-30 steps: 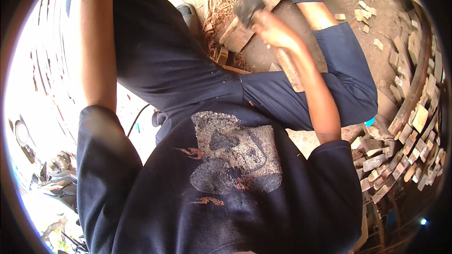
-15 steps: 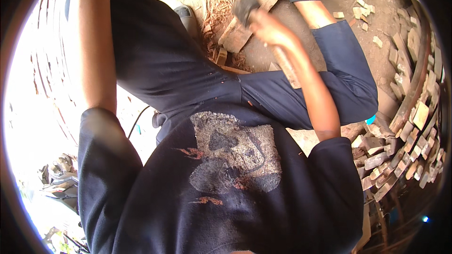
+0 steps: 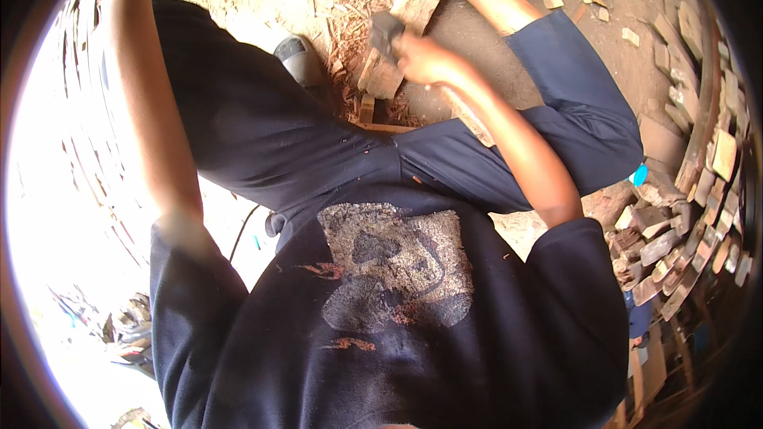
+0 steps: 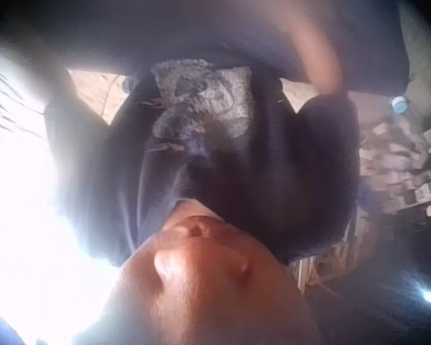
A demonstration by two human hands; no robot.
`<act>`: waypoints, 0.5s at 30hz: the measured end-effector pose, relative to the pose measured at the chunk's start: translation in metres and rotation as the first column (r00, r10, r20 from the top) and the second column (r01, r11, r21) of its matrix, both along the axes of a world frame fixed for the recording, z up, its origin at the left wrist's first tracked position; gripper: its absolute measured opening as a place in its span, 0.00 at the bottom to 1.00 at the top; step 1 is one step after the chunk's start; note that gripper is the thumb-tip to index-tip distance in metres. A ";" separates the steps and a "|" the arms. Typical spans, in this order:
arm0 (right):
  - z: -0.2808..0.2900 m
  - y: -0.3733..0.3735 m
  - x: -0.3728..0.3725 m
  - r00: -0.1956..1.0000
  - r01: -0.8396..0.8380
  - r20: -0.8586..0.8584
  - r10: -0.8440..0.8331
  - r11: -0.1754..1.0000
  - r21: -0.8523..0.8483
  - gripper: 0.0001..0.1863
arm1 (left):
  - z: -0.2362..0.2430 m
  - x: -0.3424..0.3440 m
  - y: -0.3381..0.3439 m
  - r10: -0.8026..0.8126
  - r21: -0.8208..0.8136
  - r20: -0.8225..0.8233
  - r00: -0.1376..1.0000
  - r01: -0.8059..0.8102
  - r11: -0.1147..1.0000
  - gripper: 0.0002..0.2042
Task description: The person sits on the ground and uses a chisel and hammer to carve a piece of wood. They repeatedly strike the chisel to remove wood shavings and shape the block.
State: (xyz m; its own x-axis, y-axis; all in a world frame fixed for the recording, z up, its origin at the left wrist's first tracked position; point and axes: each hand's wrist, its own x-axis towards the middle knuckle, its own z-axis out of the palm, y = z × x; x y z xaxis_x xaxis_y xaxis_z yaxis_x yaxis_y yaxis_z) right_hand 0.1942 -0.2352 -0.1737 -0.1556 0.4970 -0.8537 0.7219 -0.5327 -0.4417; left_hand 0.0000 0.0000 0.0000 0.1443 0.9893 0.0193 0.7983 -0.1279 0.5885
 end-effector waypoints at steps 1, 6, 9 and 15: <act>-0.016 -0.005 -0.001 0.992 0.014 -0.123 -0.025 0.995 -0.095 0.27 | -0.003 -0.006 0.002 -0.020 -0.017 0.014 1.000 0.020 1.000 0.20; -0.060 -0.018 -0.007 0.972 -0.221 -0.033 0.232 0.957 0.189 0.27 | -0.015 0.014 0.013 -0.056 -0.041 0.040 0.998 0.058 0.998 0.21; 0.031 0.011 0.004 0.990 0.066 -0.132 -0.056 0.995 0.071 0.21 | -0.014 -0.001 0.006 -0.167 0.095 0.105 0.980 0.157 0.983 0.20; -0.002 0.000 -0.001 0.991 -0.105 -0.079 0.106 0.994 0.009 0.21 | -0.003 -0.009 0.018 -0.068 -0.027 0.058 0.996 0.069 0.997 0.20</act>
State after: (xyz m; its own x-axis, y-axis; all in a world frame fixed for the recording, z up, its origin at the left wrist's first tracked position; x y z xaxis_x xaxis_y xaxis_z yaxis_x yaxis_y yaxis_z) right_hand 0.1929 -0.2349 -0.1753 -0.2744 0.4780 -0.8344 0.7365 -0.4534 -0.5019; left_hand -0.0086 0.0177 -0.0033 0.2114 0.9774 0.0010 0.7531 -0.1635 0.6373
